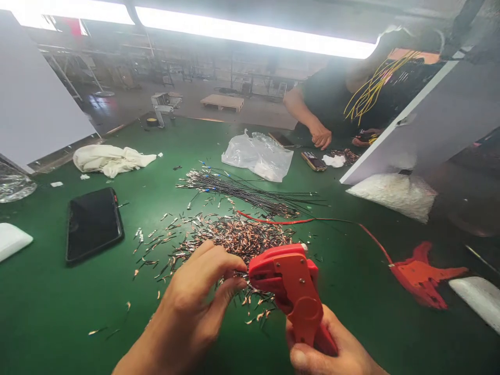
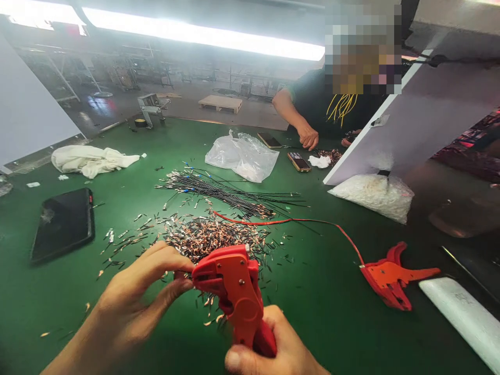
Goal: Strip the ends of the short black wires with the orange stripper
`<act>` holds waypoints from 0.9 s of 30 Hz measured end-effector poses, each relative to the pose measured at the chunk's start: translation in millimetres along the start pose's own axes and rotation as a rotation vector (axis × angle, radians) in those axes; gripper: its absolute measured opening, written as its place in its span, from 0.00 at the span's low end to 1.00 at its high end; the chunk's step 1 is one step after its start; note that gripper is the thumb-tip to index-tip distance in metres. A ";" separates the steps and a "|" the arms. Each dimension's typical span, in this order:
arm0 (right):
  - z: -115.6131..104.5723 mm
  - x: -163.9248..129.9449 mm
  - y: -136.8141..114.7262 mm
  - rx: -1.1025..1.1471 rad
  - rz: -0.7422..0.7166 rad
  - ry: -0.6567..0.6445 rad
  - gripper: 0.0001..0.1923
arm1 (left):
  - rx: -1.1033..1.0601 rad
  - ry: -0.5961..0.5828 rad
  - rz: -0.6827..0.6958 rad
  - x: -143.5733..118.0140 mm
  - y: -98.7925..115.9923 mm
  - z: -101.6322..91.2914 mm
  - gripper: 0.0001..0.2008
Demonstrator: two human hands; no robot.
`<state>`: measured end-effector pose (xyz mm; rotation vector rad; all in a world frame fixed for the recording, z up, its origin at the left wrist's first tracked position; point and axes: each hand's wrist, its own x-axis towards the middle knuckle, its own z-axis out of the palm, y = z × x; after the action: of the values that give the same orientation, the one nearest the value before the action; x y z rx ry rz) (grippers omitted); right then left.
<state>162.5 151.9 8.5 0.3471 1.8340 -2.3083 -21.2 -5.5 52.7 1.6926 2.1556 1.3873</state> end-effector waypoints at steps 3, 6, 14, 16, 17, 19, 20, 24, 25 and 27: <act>-0.4 -3.9 -0.2 0.030 0.064 0.033 0.28 | -0.023 0.015 -0.005 0.0 0.1 1.0 0.10; 0.5 -6.0 1.1 0.047 0.061 0.062 0.27 | -0.037 0.049 -0.017 0.6 0.6 0.7 0.08; 2.3 -5.3 -1.1 0.151 0.063 0.059 0.25 | -0.058 0.068 0.035 2.4 3.4 -5.0 0.09; 0.9 -4.5 0.1 0.148 0.062 0.040 0.24 | -0.056 0.063 0.044 3.4 5.5 -6.2 0.09; 0.2 -3.9 1.3 0.145 0.063 0.023 0.25 | -0.052 0.055 0.046 4.0 6.7 -6.7 0.09; -0.5 -2.6 4.2 0.144 0.061 -0.023 0.27 | -0.047 0.047 0.051 5.3 8.9 -7.6 0.09; -0.3 -2.0 5.5 0.146 0.056 -0.042 0.28 | -0.048 0.046 0.050 5.8 9.8 -7.9 0.10; 4.2 -1.2 5.1 0.164 -0.021 -0.005 0.27 | -0.073 0.037 0.015 6.4 10.6 -8.5 0.10; 5.7 -1.3 3.4 0.157 -0.037 -0.001 0.26 | -0.080 0.026 -0.002 6.2 10.1 -8.5 0.10; 8.3 -1.0 -0.7 0.132 -0.047 -0.031 0.25 | -0.095 0.005 -0.024 5.2 8.9 -8.7 0.10</act>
<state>162.7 144.0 11.3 0.2871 1.6979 -2.4592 -21.5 -6.7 66.1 1.6258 2.0701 1.4642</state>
